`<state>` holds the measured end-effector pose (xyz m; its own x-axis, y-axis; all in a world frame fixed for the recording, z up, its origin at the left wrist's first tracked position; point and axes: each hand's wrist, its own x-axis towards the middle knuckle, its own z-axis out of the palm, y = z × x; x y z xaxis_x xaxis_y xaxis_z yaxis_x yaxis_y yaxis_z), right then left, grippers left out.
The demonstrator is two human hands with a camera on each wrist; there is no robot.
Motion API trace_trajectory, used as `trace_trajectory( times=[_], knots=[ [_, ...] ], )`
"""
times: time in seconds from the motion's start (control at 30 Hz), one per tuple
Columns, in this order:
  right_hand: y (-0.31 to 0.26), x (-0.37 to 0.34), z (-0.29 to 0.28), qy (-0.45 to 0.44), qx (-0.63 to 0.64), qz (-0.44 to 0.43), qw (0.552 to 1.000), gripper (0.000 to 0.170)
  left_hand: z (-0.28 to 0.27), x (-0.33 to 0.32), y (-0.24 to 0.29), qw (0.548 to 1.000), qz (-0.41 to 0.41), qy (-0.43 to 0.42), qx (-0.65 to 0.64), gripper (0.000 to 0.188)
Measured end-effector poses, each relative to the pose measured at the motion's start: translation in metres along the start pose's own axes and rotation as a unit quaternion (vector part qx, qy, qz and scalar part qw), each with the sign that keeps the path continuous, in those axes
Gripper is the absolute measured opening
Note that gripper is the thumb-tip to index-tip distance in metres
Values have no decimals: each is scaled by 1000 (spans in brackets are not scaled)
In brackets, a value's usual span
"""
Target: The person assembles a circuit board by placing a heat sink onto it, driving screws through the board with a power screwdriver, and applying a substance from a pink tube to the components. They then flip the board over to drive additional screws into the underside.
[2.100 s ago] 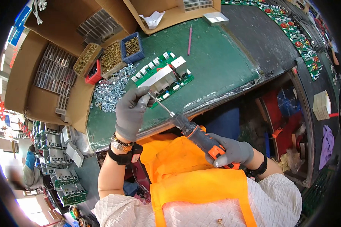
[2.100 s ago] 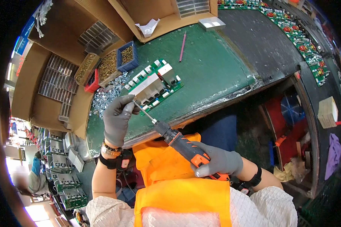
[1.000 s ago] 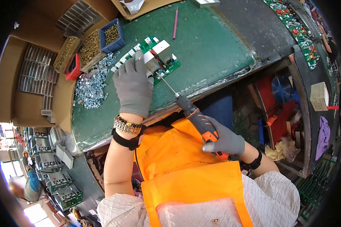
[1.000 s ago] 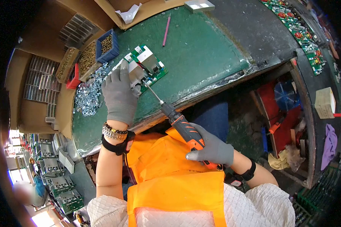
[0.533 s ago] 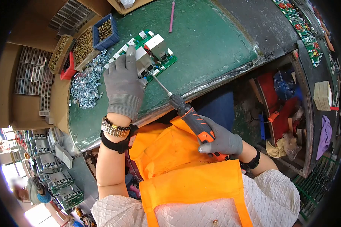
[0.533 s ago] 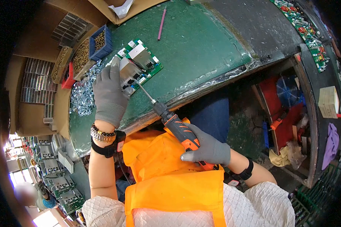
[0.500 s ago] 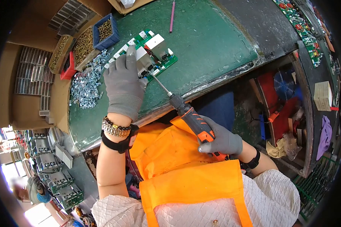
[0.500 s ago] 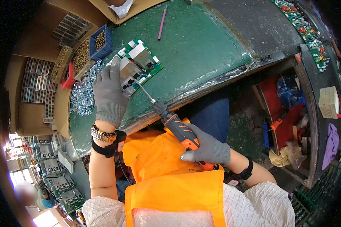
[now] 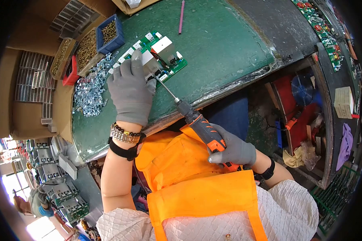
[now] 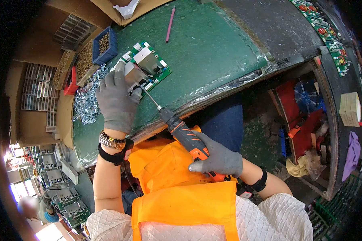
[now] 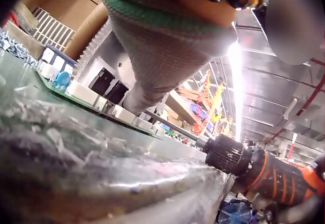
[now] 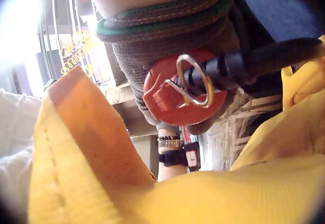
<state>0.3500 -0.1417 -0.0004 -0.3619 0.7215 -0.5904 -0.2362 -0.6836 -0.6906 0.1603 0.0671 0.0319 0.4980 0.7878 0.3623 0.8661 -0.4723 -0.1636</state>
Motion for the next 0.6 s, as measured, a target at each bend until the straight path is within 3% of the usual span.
trace_trajectory(
  times=[0.3,0.47,0.6],
  knots=[
    [1,0,2,-6,12,-16,1000,93,-1,0,0,1000,1,-6,-4,81],
    [-2,-1,2,-14,25,30,999,92,3,-1,-1,1000,6,4,7,80],
    [1,2,1,-13,-2,-4,1000,91,1,-1,0,1000,4,3,2,78]
  ],
)
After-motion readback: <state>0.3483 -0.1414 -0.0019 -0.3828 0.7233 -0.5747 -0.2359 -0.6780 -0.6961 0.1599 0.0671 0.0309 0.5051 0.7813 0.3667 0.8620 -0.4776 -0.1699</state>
